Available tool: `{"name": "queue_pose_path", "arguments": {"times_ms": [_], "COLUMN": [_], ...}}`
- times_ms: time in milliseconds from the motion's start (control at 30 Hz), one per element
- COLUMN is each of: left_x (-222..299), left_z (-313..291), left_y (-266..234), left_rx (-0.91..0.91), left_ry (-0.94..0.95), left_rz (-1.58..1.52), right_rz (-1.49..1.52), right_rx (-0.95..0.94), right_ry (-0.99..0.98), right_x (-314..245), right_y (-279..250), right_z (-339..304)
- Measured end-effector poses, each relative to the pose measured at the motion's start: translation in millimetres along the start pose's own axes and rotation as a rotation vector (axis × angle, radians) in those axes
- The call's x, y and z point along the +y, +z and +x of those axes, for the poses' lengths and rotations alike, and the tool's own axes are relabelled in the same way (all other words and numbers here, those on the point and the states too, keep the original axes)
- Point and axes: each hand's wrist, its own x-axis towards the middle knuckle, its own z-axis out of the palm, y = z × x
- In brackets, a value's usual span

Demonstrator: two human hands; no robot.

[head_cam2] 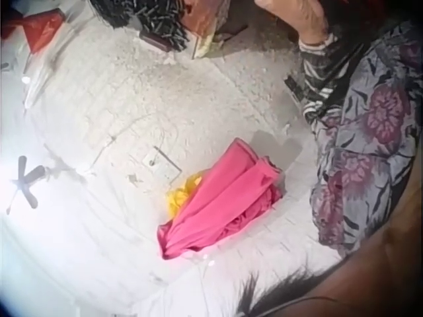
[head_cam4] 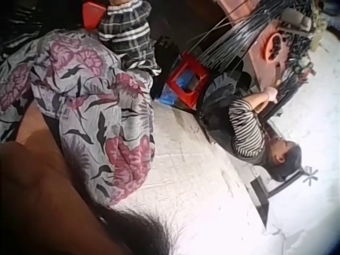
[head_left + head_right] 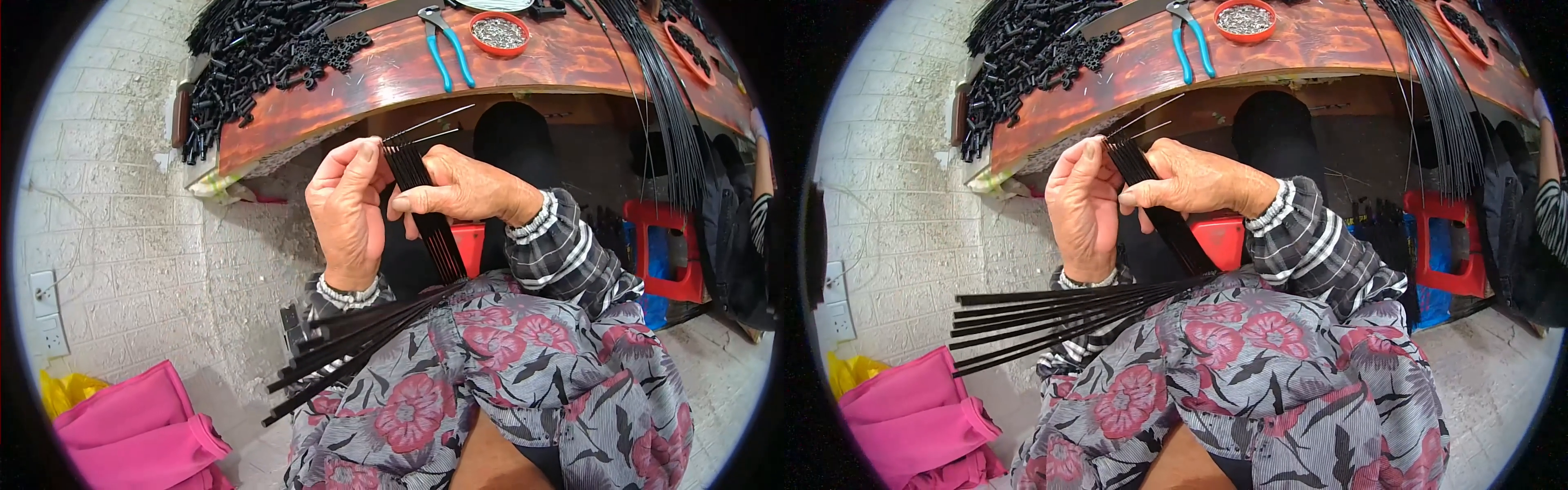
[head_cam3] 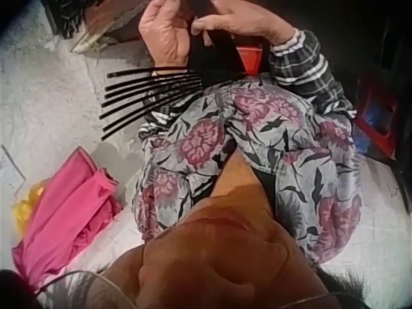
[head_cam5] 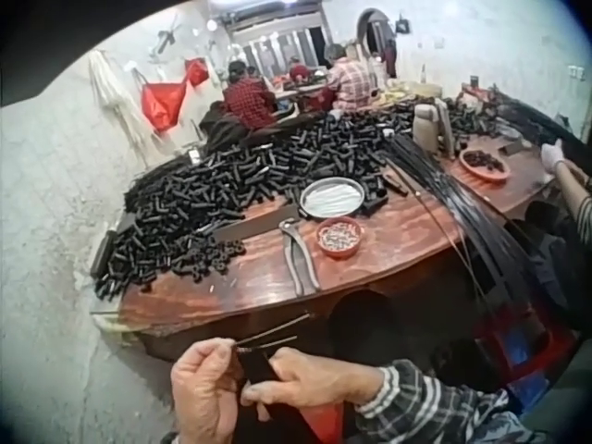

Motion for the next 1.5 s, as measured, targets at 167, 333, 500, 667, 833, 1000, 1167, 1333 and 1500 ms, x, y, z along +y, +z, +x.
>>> {"name": "queue_pose_path", "arguments": {"times_ms": [167, 333, 500, 667, 833, 1000, 1167, 1333, 1500], "left_x": [-1.7, 0.3, -4.2, -2.1, -2.3, -8.2, -9.8, -7.8, -12.4], "left_z": [-2.0, -2.0, -5.6, -5.5, -10.4, -12.6, -10.4, -15.4, -17.8], "left_y": [4.8, 2.5, 5.0, 4.2, 7.5, 5.8, 2.0, 11.1, 9.2], "left_rx": [0.040, 0.030, -0.096, -0.046, -0.007, -0.009, 0.033, 0.067, 0.114], "left_ry": [0.049, -0.021, -0.130, -0.132, -0.179, -0.180, -0.146, -0.138, -0.112], "left_rz": [0.010, -0.055, 0.024, -0.004, -0.037, -0.019, 0.040, -0.063, -0.095], "right_rz": [-0.040, 0.144, 0.097, -0.150, -0.010, 0.015, 0.088, 0.113, -0.003], "right_rx": [0.002, 0.016, 0.035, -0.002, -0.004, -0.022, 0.006, 0.026, -0.006], "right_ry": [0.035, -0.087, 0.002, 0.099, -0.083, -0.022, -0.052, 0.098, 0.053], "right_x": [0.3, 7.9, 6.8, -16.1, 3.7, -3.7, 1.9, -3.3, 2.9], "right_y": [-2.6, 1.1, -4.5, -6.5, -4.9, -8.3, -5.4, -7.3, -10.4], "right_z": [-3.6, -0.1, -3.7, -4.4, -6.0, -9.4, -6.2, -6.9, -4.4]}}
